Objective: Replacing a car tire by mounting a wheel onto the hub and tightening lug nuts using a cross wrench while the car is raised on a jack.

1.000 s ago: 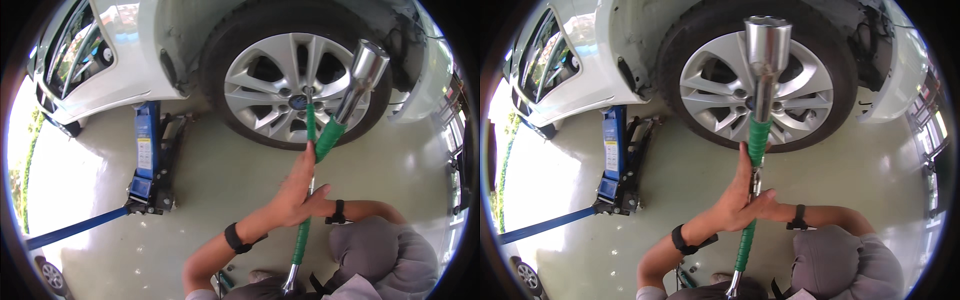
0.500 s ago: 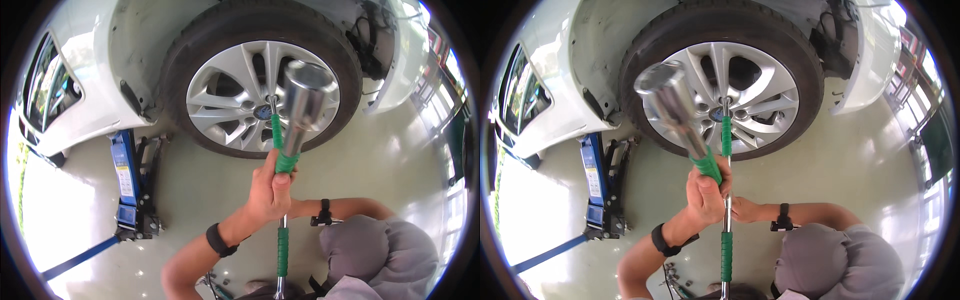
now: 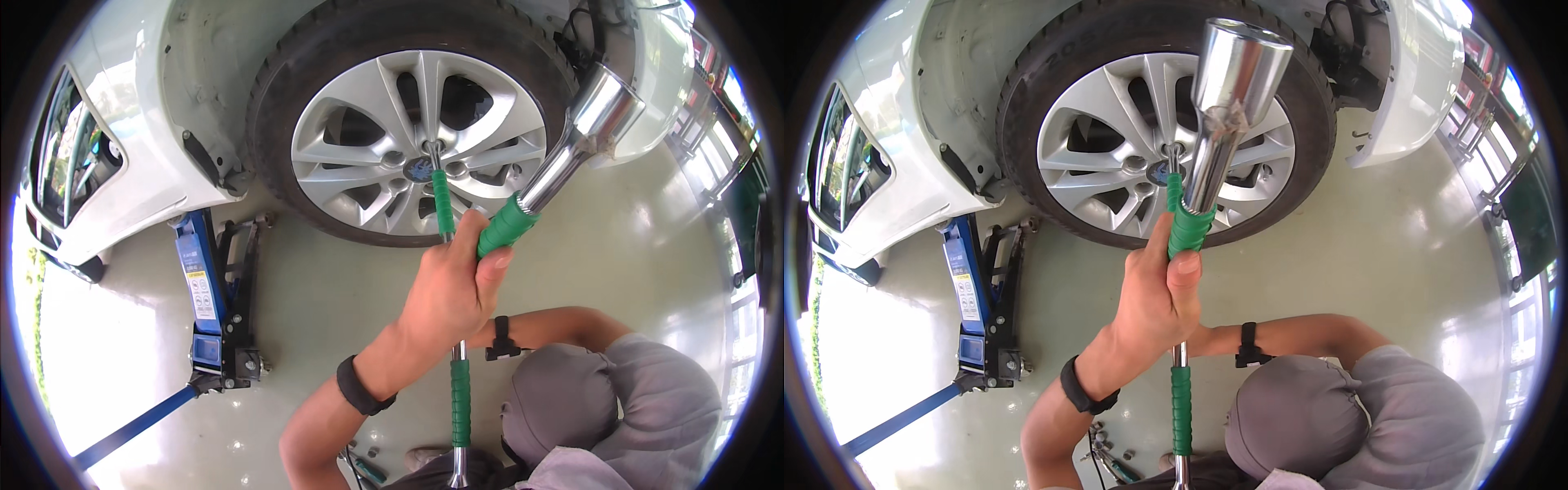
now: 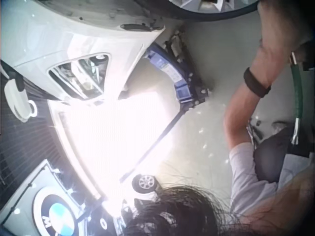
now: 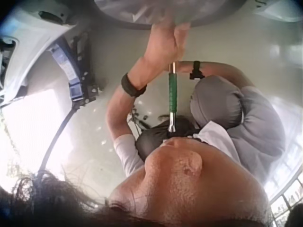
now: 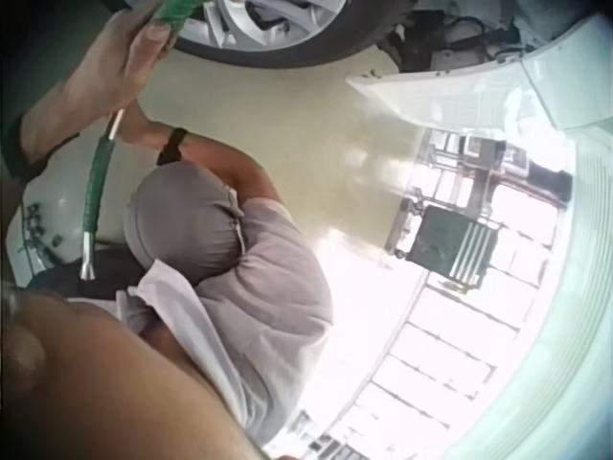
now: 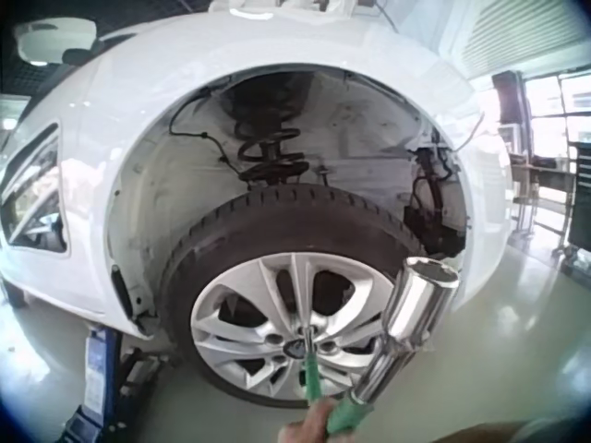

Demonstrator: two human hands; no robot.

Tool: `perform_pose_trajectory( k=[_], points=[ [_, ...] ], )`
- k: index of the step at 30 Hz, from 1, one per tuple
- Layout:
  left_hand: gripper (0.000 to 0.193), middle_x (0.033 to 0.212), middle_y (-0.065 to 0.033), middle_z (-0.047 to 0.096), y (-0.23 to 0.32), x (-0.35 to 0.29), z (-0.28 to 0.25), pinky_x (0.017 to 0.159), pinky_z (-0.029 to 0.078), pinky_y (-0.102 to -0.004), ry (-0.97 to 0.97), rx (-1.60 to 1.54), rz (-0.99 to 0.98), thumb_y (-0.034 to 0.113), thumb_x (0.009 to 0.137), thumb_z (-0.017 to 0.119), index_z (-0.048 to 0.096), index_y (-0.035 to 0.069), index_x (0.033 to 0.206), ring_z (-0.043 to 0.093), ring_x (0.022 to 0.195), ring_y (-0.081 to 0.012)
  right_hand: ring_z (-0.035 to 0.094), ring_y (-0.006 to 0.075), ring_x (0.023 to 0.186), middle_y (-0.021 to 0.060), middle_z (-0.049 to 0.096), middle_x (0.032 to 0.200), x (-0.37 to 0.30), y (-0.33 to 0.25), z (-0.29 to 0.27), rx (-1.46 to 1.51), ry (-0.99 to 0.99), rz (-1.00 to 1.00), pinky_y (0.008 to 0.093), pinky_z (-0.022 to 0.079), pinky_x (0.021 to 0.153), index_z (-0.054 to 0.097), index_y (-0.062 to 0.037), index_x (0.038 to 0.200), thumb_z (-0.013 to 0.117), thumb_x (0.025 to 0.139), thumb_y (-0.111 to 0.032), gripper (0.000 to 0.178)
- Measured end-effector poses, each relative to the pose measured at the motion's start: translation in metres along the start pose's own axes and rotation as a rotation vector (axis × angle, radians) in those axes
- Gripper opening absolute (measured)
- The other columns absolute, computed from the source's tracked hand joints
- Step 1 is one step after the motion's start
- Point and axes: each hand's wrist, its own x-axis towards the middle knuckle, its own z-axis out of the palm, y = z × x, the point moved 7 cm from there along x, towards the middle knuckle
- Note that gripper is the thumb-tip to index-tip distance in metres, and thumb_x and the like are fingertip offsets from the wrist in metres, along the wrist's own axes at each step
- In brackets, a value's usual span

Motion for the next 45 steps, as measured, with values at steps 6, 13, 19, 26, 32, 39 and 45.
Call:
perform_pose_trajectory(
  k=[6, 13, 19, 26, 32, 39, 45],
  points=[
    [0.037, 0.058, -0.0145, 0.053, 0.002, 0.003, 0.006, 0.047, 0.044, -0.0441, -0.045, 0.021, -0.001, 0.038, 0.106, 0.051, 0.044, 0.002, 0.105, 0.058, 0.052, -0.0412, 0.064, 0.0371, 0.079, 0.0183, 0.067, 0.091, -0.001, -0.011, -0.007, -0.04, 0.034, -0.025, 0.0449, 0.052, 0.07, 0.059, -0.0053, 0.116, 0.06, 0.094, -0.01, 0.023],
    [0.036, 0.057, -0.0109, 0.051, -0.003, -0.007, 0.001, 0.049, 0.043, -0.0389, -0.099, -0.026, -0.011, 0.036, 0.104, 0.058, 0.046, 0.001, 0.107, 0.055, 0.049, -0.0315, 0.064, 0.0367, 0.078, 0.0181, 0.067, 0.091, -0.019, -0.015, -0.005, -0.088, 0.063, -0.021, 0.0444, 0.052, 0.07, 0.059, -0.0053, 0.116, 0.061, 0.094, -0.011, 0.022],
    [0.033, 0.059, -0.0087, 0.05, -0.006, -0.007, 0.005, 0.05, 0.04, -0.0346, 0.031, -0.097, -0.179, 0.029, 0.1, 0.067, 0.051, 0.0, 0.101, 0.045, 0.05, -0.0203, 0.064, 0.0363, 0.078, 0.0179, 0.067, 0.09, -0.023, -0.016, -0.003, -0.111, 0.084, -0.055, 0.044, 0.052, 0.07, 0.06, -0.0053, 0.115, 0.061, 0.094, -0.012, 0.022],
    [0.032, 0.06, -0.0137, 0.054, 0.005, -0.001, 0.016, 0.052, 0.044, -0.0415, 0.111, -0.025, -0.232, 0.029, 0.101, 0.065, 0.05, 0.001, 0.1, 0.057, 0.053, -0.0343, 0.064, 0.0359, 0.077, 0.0177, 0.067, 0.089, -0.026, -0.017, 0.001, -0.088, 0.054, -0.068, 0.0435, 0.052, 0.069, 0.06, -0.0053, 0.114, 0.061, 0.095, -0.012, 0.021],
    [0.035, 0.062, -0.0151, 0.054, 0.004, -0.002, 0.015, 0.053, 0.043, -0.0424, 0.11, -0.012, -0.184, 0.03, 0.098, 0.068, 0.049, 0.001, 0.102, 0.058, 0.055, -0.0351, 0.063, 0.0356, 0.076, 0.0175, 0.067, 0.089, -0.028, -0.017, 0.008, -0.109, 0.001, -0.062, 0.043, 0.051, 0.069, 0.06, -0.0053, 0.114, 0.061, 0.095, -0.013, 0.02],
    [0.034, 0.058, -0.0114, 0.054, 0.003, -0.012, 0.023, 0.05, 0.044, -0.0415, 0.079, -0.057, -0.144, 0.028, 0.096, 0.07, 0.049, 0.003, 0.105, 0.06, 0.053, -0.0355, 0.063, 0.0352, 0.076, 0.0173, 0.067, 0.088, -0.046, -0.017, 0.012, -0.144, -0.026, -0.029, 0.0425, 0.051, 0.069, 0.061, -0.0053, 0.113, 0.061, 0.095, -0.013, 0.02],
    [0.026, 0.061, -0.0113, 0.056, 0.03, -0.054, 0.045, 0.05, 0.047, -0.0405, -0.025, 0.017, -0.042, 0.018, 0.095, 0.069, 0.051, 0.004, 0.106, 0.063, 0.054, -0.0303, 0.063, 0.0349, 0.075, 0.0171, 0.067, 0.087, -0.049, -0.02, 0.021, -0.177, 0.004, -0.078, 0.0421, 0.051, 0.069, 0.061, -0.0053, 0.112, 0.062, 0.095, -0.014, 0.019]
  ],
)
